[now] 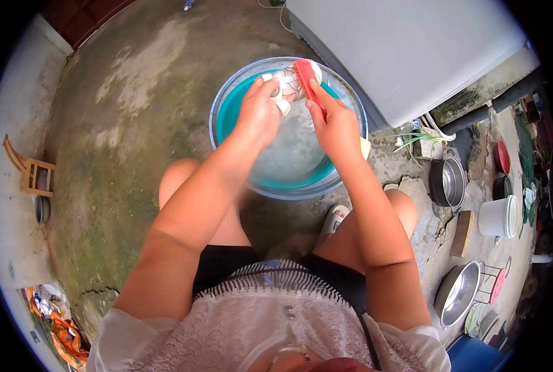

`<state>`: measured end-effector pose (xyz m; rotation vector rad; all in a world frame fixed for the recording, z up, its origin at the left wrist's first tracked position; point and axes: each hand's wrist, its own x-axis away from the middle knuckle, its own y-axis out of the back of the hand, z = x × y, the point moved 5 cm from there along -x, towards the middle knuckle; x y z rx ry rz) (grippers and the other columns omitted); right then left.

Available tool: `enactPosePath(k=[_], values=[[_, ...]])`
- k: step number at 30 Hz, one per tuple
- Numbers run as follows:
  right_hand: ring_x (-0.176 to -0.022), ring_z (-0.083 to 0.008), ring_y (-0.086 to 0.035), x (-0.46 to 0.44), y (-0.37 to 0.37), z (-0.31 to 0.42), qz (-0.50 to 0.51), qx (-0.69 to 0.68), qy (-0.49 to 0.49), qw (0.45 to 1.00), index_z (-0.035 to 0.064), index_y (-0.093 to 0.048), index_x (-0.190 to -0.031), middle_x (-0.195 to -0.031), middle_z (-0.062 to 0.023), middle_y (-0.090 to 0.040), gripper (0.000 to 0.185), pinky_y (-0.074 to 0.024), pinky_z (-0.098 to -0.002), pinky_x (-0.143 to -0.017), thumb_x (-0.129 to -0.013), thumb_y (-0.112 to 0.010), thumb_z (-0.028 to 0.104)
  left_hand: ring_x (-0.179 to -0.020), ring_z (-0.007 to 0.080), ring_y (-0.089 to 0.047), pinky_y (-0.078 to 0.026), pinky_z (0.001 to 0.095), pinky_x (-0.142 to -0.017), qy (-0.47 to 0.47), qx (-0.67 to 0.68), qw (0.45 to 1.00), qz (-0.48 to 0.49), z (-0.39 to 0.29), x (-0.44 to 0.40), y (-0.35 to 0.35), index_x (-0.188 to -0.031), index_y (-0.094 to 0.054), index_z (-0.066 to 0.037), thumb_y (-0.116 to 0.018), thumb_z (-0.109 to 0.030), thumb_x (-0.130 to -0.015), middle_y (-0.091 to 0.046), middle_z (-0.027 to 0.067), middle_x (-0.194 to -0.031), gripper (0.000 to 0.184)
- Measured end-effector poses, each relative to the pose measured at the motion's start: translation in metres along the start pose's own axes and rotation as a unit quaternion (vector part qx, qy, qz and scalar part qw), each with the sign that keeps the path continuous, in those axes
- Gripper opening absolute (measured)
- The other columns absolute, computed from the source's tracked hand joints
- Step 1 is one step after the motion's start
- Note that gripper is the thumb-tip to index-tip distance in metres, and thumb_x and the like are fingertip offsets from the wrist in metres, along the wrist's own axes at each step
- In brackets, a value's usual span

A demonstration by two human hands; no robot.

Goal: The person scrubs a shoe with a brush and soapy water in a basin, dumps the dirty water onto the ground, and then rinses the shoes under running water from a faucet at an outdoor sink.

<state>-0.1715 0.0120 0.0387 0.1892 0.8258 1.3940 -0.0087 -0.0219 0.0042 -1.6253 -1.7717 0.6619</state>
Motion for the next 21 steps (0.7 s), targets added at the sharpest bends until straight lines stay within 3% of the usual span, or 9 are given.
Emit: enactPosePath(k=[2,6,13,17,21], values=[[-0.065,-0.0155,-0.057,0.003,0.000,-0.002,0.010,-0.084,-0.059,0.995,0.0170,-0.060,-0.142,-0.086,-0.0118,-0.069,0.046,-0.0498,-0.0303,-0.064,-0.097,-0.067,0.019,-0.116,0.0328,-0.063,-0.052,0.0488,-0.101,0.008,0.012,1.000,-0.006,-0.003,0.000,0.001,-0.121,-0.052,0.004,-0.056,-0.013,-0.099,-0.063,0.0188,-0.124,0.028],[-0.072,-0.0029,-0.045,-0.003,0.020,-0.001,-0.026,-0.226,-0.042,0.973,0.0154,-0.057,-0.144,-0.092,0.0041,-0.064,0.045,-0.0414,-0.0203,-0.064,-0.100,-0.065,0.017,-0.118,0.0311,-0.062,-0.049,0.0470,-0.105,0.009,0.008,0.999,0.034,-0.008,0.004,-0.007,-0.123,-0.054,0.003,-0.054,-0.017,-0.101,-0.064,0.0180,-0.127,0.031],[-0.072,-0.0029,-0.047,-0.003,0.022,0.001,-0.032,-0.198,-0.015,0.980,0.0149,-0.058,-0.143,-0.090,0.0046,-0.064,0.045,-0.0435,-0.0205,-0.066,-0.099,-0.065,0.014,-0.123,0.0268,-0.060,-0.044,0.0451,-0.109,0.045,0.041,0.997,0.055,-0.007,0.007,-0.009,-0.128,-0.054,0.001,-0.043,-0.040,-0.106,-0.062,0.0161,-0.132,0.048],[-0.068,-0.0085,-0.053,-0.003,0.018,0.003,-0.040,-0.137,0.000,0.990,0.0177,-0.060,-0.141,-0.087,-0.0041,-0.067,0.046,-0.0473,-0.0261,-0.065,-0.097,-0.068,0.014,-0.128,0.0298,-0.057,-0.040,0.0456,-0.115,0.048,0.034,0.994,0.087,-0.008,0.009,-0.014,-0.133,-0.053,0.003,-0.037,-0.056,-0.105,-0.062,0.0170,-0.134,0.067],[-0.068,-0.0202,-0.062,-0.001,0.018,0.003,-0.044,-0.044,0.029,0.998,0.0200,-0.060,-0.140,-0.093,-0.0154,-0.070,0.048,-0.0512,-0.0336,-0.066,-0.094,-0.070,0.015,-0.129,0.0290,-0.056,-0.038,0.0448,-0.116,0.056,0.030,0.995,0.079,-0.007,0.013,-0.018,-0.135,-0.051,0.004,-0.036,-0.060,-0.104,-0.061,0.0164,-0.135,0.072]])
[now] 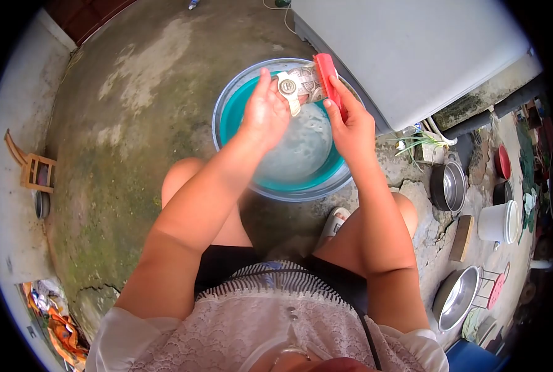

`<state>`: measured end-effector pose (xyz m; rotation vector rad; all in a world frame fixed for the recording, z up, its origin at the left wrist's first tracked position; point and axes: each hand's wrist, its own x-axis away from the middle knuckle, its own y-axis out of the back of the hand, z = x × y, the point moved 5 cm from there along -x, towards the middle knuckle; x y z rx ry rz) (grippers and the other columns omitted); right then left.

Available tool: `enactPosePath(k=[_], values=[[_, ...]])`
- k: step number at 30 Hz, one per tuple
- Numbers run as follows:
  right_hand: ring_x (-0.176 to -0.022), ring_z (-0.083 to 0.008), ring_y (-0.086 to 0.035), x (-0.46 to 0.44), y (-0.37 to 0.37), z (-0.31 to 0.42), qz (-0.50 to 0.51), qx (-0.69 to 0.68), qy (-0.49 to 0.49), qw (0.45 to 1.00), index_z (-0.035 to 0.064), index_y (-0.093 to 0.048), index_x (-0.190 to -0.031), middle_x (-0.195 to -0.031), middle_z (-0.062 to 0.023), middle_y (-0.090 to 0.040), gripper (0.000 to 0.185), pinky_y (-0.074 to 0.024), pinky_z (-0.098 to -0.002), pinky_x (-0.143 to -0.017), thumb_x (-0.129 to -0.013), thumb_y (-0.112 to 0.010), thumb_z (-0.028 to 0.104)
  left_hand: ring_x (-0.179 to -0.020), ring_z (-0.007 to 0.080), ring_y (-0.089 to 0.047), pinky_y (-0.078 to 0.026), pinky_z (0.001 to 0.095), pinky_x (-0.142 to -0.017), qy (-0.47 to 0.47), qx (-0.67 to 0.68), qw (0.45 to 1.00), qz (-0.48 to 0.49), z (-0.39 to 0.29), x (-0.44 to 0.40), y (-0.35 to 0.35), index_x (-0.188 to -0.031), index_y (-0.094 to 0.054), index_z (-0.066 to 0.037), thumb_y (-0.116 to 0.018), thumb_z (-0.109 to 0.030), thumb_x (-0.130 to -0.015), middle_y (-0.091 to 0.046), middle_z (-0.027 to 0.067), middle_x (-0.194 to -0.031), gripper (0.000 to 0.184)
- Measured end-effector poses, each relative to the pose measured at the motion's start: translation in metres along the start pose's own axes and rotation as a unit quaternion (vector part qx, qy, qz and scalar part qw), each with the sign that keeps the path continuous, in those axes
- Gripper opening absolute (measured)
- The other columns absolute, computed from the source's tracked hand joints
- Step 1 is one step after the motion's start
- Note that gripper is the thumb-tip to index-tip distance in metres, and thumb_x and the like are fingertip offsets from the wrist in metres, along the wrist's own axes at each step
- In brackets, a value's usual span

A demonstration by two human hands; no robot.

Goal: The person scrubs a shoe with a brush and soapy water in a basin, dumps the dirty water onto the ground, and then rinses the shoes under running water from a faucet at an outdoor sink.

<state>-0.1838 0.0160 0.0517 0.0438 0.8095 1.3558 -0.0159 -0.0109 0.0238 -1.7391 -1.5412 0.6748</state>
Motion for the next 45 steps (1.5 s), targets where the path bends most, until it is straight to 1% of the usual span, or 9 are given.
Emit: enactPosePath(k=[7,13,16,19,22,29,34,37,45], values=[[-0.072,-0.0250,-0.067,0.003,-0.005,0.008,0.003,0.027,0.022,0.999,0.0152,-0.061,-0.137,-0.094,-0.0158,-0.071,0.047,-0.0528,-0.0371,-0.068,-0.092,-0.073,0.017,-0.130,0.0273,-0.055,-0.039,0.0444,-0.113,0.005,-0.017,1.000,0.014,-0.003,0.001,0.000,-0.138,-0.048,0.003,-0.032,-0.058,-0.106,-0.060,0.0154,-0.137,0.071],[-0.073,-0.0211,-0.063,0.004,-0.013,0.003,0.041,-0.131,-0.188,0.973,0.0034,-0.064,-0.113,-0.088,-0.0090,-0.067,0.033,-0.0520,-0.0325,-0.071,-0.087,-0.080,0.017,-0.133,0.0261,-0.053,-0.036,0.0398,-0.116,-0.051,-0.121,0.989,0.071,0.000,0.011,-0.014,-0.143,-0.046,0.003,-0.030,-0.058,-0.106,-0.058,0.0150,-0.140,0.073],[-0.076,-0.0201,-0.060,0.004,-0.017,0.011,0.028,-0.238,-0.099,0.966,0.0031,-0.065,-0.110,-0.088,-0.0078,-0.063,0.031,-0.0503,-0.0313,-0.072,-0.085,-0.080,0.013,-0.136,0.0246,-0.049,-0.034,0.0380,-0.116,-0.059,-0.203,0.974,0.085,0.007,0.013,-0.013,-0.147,-0.041,0.004,-0.027,-0.060,-0.106,-0.053,0.0143,-0.144,0.078],[-0.080,-0.0190,-0.060,0.001,-0.016,0.012,-0.003,-0.155,-0.002,0.988,0.0025,-0.065,-0.108,-0.090,-0.0077,-0.062,0.030,-0.0497,-0.0317,-0.073,-0.083,-0.080,0.011,-0.139,0.0245,-0.044,-0.031,0.0376,-0.117,-0.065,-0.266,0.955,0.113,0.010,0.016,-0.016,-0.150,-0.036,0.006,-0.025,-0.063,-0.105,-0.047,0.0149,-0.149,0.083],[-0.078,-0.0200,-0.060,0.001,-0.011,0.016,-0.010,-0.097,-0.011,0.995,0.0030,-0.066,-0.110,-0.089,-0.0080,-0.062,0.033,-0.0496,-0.0323,-0.072,-0.082,-0.080,0.011,-0.143,0.0256,-0.039,-0.028,0.0384,-0.119,-0.076,-0.300,0.942,0.129,0.012,0.023,-0.021,-0.152,-0.032,0.007,-0.024,-0.065,-0.104,-0.041,0.0161,-0.154,0.087],[-0.074,-0.0106,-0.062,0.004,-0.015,0.005,0.022,-0.235,-0.144,0.961,-0.0008,-0.067,-0.108,-0.093,-0.0042,-0.069,0.025,-0.0511,-0.0265,-0.071,-0.088,-0.076,0.012,-0.143,0.0214,-0.037,-0.029,0.0358,-0.118,-0.125,-0.275,0.936,0.182,0.016,0.018,-0.022,-0.158,-0.024,0.002,-0.028,-0.056,-0.108,-0.038,0.0132,-0.155,0.077],[-0.075,-0.0078,-0.062,0.004,-0.020,0.000,0.061,-0.293,-0.213,0.930,-0.0007,-0.062,-0.115,-0.094,-0.0034,-0.069,0.029,-0.0512,-0.0245,-0.070,-0.092,-0.074,0.013,-0.146,0.0254,-0.034,-0.026,0.0387,-0.119,-0.138,-0.353,0.906,0.186,0.013,0.018,-0.025,-0.159,-0.016,0.003,-0.021,-0.067,-0.104,-0.035,0.0153,-0.157,0.089],[-0.058,-0.0018,-0.049,0.005,-0.022,0.007,0.063,-0.329,-0.200,0.921,0.0058,-0.058,-0.110,-0.078,0.0003,-0.063,0.021,-0.0306,-0.0196,-0.044,-0.097,-0.068,0.018,-0.145,0.0241,-0.035,-0.028,0.0365,-0.118,-0.139,-0.367,0.902,0.181,0.012,0.018,-0.022,-0.157,-0.022,0.004,-0.024,-0.062,-0.106,-0.038,0.0151,-0.156,0.084],[-0.082,-0.0179,-0.068,0.001,-0.016,0.003,0.036,-0.156,-0.080,0.984,0.0014,-0.063,-0.111,-0.098,-0.0090,-0.071,0.027,-0.0537,-0.0305,-0.077,-0.090,-0.074,0.014,-0.134,0.0225,-0.045,-0.034,0.0368,-0.113,-0.121,-0.358,0.911,0.167,0.017,0.016,-0.013,-0.149,-0.039,0.002,-0.026,-0.059,-0.107,-0.049,0.0123,-0.145,0.075]])
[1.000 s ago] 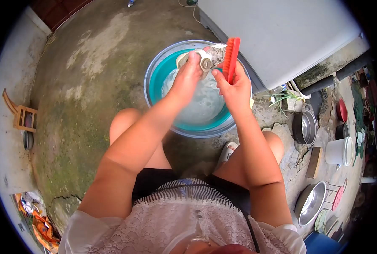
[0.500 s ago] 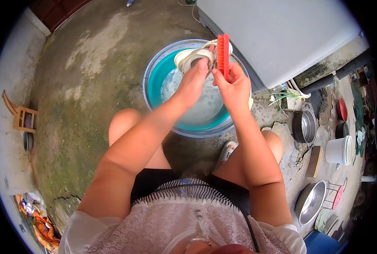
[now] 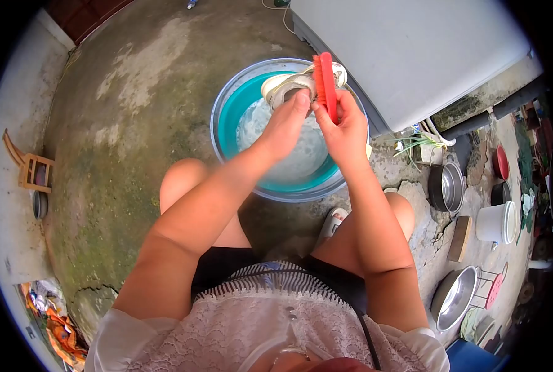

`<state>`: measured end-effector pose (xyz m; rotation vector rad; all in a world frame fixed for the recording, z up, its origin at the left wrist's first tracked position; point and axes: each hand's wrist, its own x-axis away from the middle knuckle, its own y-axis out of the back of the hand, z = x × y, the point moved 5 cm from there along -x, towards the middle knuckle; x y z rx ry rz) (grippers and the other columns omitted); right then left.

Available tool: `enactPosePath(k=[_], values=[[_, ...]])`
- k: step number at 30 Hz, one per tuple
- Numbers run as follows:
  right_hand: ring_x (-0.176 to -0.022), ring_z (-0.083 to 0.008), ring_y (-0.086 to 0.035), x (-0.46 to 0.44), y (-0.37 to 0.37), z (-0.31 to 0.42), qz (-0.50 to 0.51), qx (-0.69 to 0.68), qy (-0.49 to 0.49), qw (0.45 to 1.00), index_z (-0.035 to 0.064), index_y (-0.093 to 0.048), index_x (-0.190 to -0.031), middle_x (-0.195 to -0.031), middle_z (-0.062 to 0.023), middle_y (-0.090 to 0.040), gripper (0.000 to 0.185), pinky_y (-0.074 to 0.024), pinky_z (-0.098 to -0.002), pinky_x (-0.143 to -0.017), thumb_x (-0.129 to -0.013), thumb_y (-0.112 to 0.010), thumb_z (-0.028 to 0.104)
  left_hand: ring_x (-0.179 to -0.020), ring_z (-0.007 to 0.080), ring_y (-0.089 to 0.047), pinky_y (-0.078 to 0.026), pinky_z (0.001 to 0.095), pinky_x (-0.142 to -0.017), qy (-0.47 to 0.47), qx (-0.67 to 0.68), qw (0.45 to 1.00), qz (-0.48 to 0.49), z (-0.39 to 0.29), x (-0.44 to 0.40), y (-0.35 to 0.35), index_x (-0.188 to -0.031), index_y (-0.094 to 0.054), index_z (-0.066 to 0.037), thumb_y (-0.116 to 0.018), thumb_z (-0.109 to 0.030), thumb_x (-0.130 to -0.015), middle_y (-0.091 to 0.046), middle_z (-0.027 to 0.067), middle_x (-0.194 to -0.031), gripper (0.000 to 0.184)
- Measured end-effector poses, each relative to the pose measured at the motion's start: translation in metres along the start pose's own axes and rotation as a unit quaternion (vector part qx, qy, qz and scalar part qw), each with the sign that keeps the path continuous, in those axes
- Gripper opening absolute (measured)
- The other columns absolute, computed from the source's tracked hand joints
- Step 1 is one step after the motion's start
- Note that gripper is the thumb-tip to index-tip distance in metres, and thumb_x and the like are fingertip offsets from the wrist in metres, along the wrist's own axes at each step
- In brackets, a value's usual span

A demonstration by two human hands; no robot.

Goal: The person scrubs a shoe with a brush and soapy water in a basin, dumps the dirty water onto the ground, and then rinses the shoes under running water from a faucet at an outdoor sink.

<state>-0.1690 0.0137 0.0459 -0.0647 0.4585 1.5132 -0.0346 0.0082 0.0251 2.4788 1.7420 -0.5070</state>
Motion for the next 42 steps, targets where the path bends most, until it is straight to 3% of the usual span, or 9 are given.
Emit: enactPosePath(k=[5,9,13,18,25,29,32,37,42], values=[[-0.088,-0.0276,-0.070,0.000,0.001,0.011,0.014,0.102,0.033,0.994,0.0034,-0.063,-0.120,-0.103,-0.0129,-0.071,0.039,-0.0542,-0.0354,-0.080,-0.086,-0.077,0.017,-0.116,0.0212,-0.058,-0.041,0.0392,-0.106,0.023,0.208,0.976,-0.053,-0.019,-0.003,-0.008,-0.138,-0.051,-0.004,-0.031,-0.057,-0.107,-0.061,0.0084,-0.128,0.064],[-0.088,-0.0274,-0.069,-0.002,0.008,0.014,-0.006,0.119,0.007,0.993,0.0115,-0.061,-0.135,-0.102,-0.0124,-0.069,0.053,-0.0542,-0.0377,-0.078,-0.086,-0.078,0.021,-0.123,0.0216,-0.057,-0.042,0.0395,-0.107,0.080,0.323,0.936,-0.113,0.000,-0.009,0.013,-0.136,-0.051,0.000,-0.043,-0.039,-0.109,-0.060,0.0103,-0.132,0.048],[-0.067,-0.0193,-0.055,0.005,0.002,0.006,0.029,0.254,0.088,0.963,0.0268,-0.060,-0.141,-0.080,-0.0070,-0.056,0.051,-0.0491,-0.0353,-0.065,-0.092,-0.072,0.015,-0.121,0.0256,-0.061,-0.045,0.0424,-0.109,0.095,0.318,0.926,-0.182,0.008,-0.009,0.026,-0.129,-0.055,0.002,-0.053,-0.027,-0.104,-0.063,0.0139,-0.129,0.038],[-0.069,-0.0309,-0.060,0.004,-0.006,0.005,-0.018,0.341,0.085,0.936,0.0257,-0.063,-0.137,-0.079,-0.0127,-0.056,0.040,-0.0490,-0.0436,-0.064,-0.098,-0.064,0.018,-0.116,0.0270,-0.063,-0.050,0.0413,-0.104,0.133,0.304,0.917,-0.220,0.011,-0.003,0.020,-0.129,-0.053,0.004,-0.052,-0.012,-0.102,-0.062,0.0177,-0.128,0.032],[-0.072,-0.0344,-0.064,0.017,-0.022,-0.007,0.056,0.148,0.086,0.984,0.0167,-0.064,-0.135,-0.083,-0.0179,-0.061,0.039,-0.0509,-0.0449,-0.067,-0.097,-0.064,0.019,-0.109,0.0186,-0.063,-0.051,0.0336,-0.092,0.129,0.237,0.923,-0.275,0.015,0.001,0.028,-0.127,-0.054,0.002,-0.050,-0.014,-0.102,-0.063,0.0104,-0.121,0.030],[-0.074,-0.0359,-0.065,-0.007,0.004,-0.005,-0.020,0.315,0.033,0.948,0.0150,-0.065,-0.134,-0.083,-0.0196,-0.062,0.037,-0.0520,-0.0437,-0.071,-0.097,-0.064,0.019,-0.104,0.0154,-0.062,-0.050,0.0321,-0.089,0.098,0.148,0.963,-0.204,0.019,-0.002,0.019,-0.122,-0.057,-0.001,-0.050,-0.016,-0.102,-0.063,0.0078,-0.117,0.026],[-0.076,-0.0366,-0.066,0.010,-0.015,-0.015,0.030,0.153,0.084,0.984,0.0147,-0.065,-0.133,-0.085,-0.0215,-0.065,0.036,-0.0527,-0.0437,-0.070,-0.098,-0.062,0.019,-0.101,0.0132,-0.060,-0.049,0.0303,-0.087,0.087,0.149,0.959,-0.223,0.025,-0.004,0.027,-0.121,-0.058,-0.003,-0.051,-0.017,-0.102,-0.063,0.0062,-0.115,0.024],[-0.080,-0.0366,-0.066,-0.004,0.016,-0.003,-0.009,0.293,0.015,0.956,0.0142,-0.065,-0.134,-0.086,-0.0230,-0.065,0.036,-0.0521,-0.0453,-0.075,-0.098,-0.062,0.018,-0.110,0.0154,-0.061,-0.049,0.0300,-0.092,0.085,0.073,0.975,-0.192,0.016,-0.005,0.023,-0.126,-0.055,-0.001,-0.052,-0.013,-0.102,-0.063,0.0077,-0.122,0.027],[-0.076,-0.0376,-0.065,0.014,-0.012,-0.016,0.033,0.024,0.091,0.995,0.0139,-0.066,-0.132,-0.085,-0.0205,-0.065,0.035,-0.0520,-0.0462,-0.074,-0.098,-0.062,0.018,-0.102,0.0112,-0.059,-0.047,0.0285,-0.087,0.083,0.034,0.975,-0.204,0.015,-0.003,0.032,-0.127,-0.055,-0.004,-0.053,-0.014,-0.102,-0.063,0.0042,-0.118,0.027]])
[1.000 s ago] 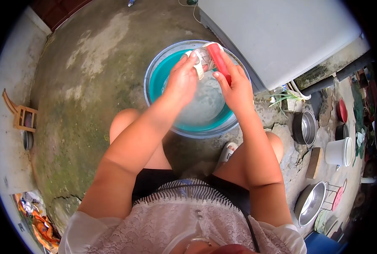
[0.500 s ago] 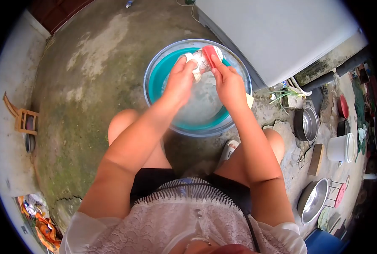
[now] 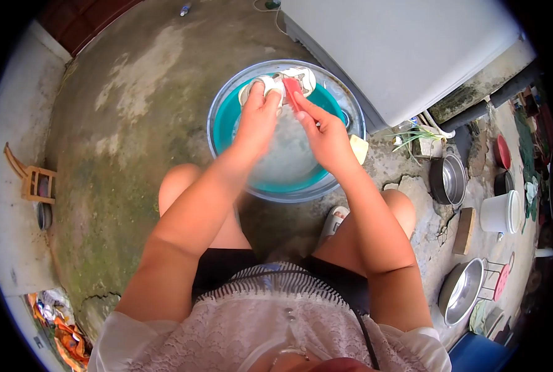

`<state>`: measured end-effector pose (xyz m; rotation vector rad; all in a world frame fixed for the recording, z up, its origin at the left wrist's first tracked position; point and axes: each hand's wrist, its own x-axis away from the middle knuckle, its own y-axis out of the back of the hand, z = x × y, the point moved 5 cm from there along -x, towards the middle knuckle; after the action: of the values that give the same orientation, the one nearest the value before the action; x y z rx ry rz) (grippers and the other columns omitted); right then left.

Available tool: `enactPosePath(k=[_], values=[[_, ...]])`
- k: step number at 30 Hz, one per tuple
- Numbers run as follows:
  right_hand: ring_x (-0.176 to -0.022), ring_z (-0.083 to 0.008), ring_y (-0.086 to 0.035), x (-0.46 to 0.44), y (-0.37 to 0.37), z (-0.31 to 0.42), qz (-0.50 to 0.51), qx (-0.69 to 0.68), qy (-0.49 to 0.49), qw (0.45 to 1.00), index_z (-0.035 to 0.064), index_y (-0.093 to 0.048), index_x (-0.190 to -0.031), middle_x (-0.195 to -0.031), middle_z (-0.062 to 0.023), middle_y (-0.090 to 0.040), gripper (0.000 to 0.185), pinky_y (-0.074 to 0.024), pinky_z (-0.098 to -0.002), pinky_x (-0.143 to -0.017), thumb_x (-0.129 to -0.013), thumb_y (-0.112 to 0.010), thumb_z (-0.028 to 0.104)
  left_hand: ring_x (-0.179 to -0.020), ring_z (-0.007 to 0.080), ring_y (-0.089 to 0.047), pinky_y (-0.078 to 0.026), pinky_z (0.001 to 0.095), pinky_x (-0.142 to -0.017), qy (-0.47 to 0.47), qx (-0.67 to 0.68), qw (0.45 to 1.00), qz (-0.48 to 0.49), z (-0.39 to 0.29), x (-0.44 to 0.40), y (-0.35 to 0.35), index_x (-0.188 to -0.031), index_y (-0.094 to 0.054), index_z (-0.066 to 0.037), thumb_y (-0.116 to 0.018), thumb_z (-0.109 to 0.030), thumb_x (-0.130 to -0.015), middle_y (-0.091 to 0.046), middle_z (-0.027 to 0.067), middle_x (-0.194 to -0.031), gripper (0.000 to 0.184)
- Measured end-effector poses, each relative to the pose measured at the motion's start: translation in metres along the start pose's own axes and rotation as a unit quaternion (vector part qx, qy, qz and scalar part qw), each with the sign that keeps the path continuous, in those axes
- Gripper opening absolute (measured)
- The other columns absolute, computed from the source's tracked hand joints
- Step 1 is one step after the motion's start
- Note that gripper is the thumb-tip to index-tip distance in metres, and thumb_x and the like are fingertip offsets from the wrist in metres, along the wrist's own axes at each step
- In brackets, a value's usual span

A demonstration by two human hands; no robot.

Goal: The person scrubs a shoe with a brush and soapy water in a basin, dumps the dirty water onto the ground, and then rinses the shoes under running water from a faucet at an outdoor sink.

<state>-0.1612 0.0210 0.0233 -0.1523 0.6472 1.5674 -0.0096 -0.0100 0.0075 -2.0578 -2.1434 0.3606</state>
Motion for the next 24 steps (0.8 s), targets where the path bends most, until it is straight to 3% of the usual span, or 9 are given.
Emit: enactPosePath(k=[4,6,8,11,16,19,24], values=[[-0.082,-0.0347,-0.068,-0.022,0.034,0.008,-0.017,0.253,-0.108,0.961,0.0160,-0.065,-0.134,-0.094,-0.0226,-0.069,0.038,-0.0533,-0.0410,-0.078,-0.097,-0.065,0.016,-0.101,0.0111,-0.060,-0.048,0.0287,-0.087,-0.017,-0.060,0.998,0.028,0.001,0.001,-0.005,-0.126,-0.056,-0.004,-0.053,-0.015,-0.102,-0.064,0.0039,-0.117,0.027],[-0.084,-0.0328,-0.069,-0.016,0.021,0.006,0.005,0.155,-0.114,0.981,0.0165,-0.065,-0.135,-0.096,-0.0227,-0.069,0.039,-0.0534,-0.0395,-0.078,-0.097,-0.065,0.016,-0.104,0.0125,-0.062,-0.049,0.0295,-0.090,-0.011,-0.126,0.992,0.025,0.009,-0.001,-0.002,-0.126,-0.056,-0.003,-0.054,-0.017,-0.102,-0.065,0.0044,-0.118,0.027],[-0.085,-0.0288,-0.068,-0.004,0.004,-0.001,0.019,0.038,-0.064,0.997,0.0172,-0.064,-0.136,-0.096,-0.0213,-0.069,0.039,-0.0532,-0.0373,-0.078,-0.097,-0.066,0.015,-0.106,0.0152,-0.064,-0.050,0.0318,-0.093,0.021,0.039,0.999,0.010,0.003,-0.003,0.001,-0.124,-0.058,-0.002,-0.056,-0.020,-0.103,-0.067,0.0062,-0.118,0.028],[-0.084,-0.0253,-0.066,-0.005,0.009,0.009,0.025,-0.011,-0.096,0.995,0.0176,-0.064,-0.137,-0.096,-0.0188,-0.069,0.040,-0.0527,-0.0342,-0.078,-0.097,-0.066,0.014,-0.113,0.0230,-0.065,-0.051,0.0394,-0.101,0.086,0.237,0.967,0.037,-0.004,-0.004,0.002,-0.122,-0.061,-0.001,-0.060,-0.027,-0.102,-0.069,0.0115,-0.121,0.033],[-0.065,-0.0237,-0.058,-0.010,0.018,0.022,-0.019,0.149,-0.004,0.989,0.0220,-0.065,-0.135,-0.078,-0.0110,-0.058,0.042,-0.0499,-0.0361,-0.064,-0.094,-0.069,0.014,-0.116,0.0256,-0.065,-0.050,0.0425,-0.103,0.146,0.333,0.929,0.070,0.008,-0.002,-0.009,-0.128,-0.058,0.000,-0.063,-0.027,-0.100,-0.068,0.0134,-0.124,0.039],[-0.069,-0.0170,-0.054,-0.008,0.019,0.027,-0.017,0.149,-0.014,0.989,0.0201,-0.065,-0.136,-0.086,-0.0101,-0.064,0.043,-0.0480,-0.0300,-0.066,-0.095,-0.068,0.009,-0.114,0.0247,-0.065,-0.052,0.0414,-0.100,0.206,0.361,0.905,0.091,0.015,0.001,-0.015,-0.130,-0.058,-0.001,-0.062,-0.026,-0.101,-0.067,0.0128,-0.124,0.039],[-0.066,-0.0191,-0.056,-0.010,0.027,0.034,-0.026,0.125,0.038,0.991,0.0218,-0.065,-0.136,-0.081,-0.0093,-0.060,0.044,-0.0483,-0.0316,-0.064,-0.093,-0.070,0.010,-0.112,0.0241,-0.065,-0.053,0.0395,-0.096,0.222,0.391,0.884,0.126,0.011,0.002,-0.021,-0.129,-0.058,-0.003,-0.063,-0.021,-0.100,-0.067,0.0121,-0.124,0.035]])
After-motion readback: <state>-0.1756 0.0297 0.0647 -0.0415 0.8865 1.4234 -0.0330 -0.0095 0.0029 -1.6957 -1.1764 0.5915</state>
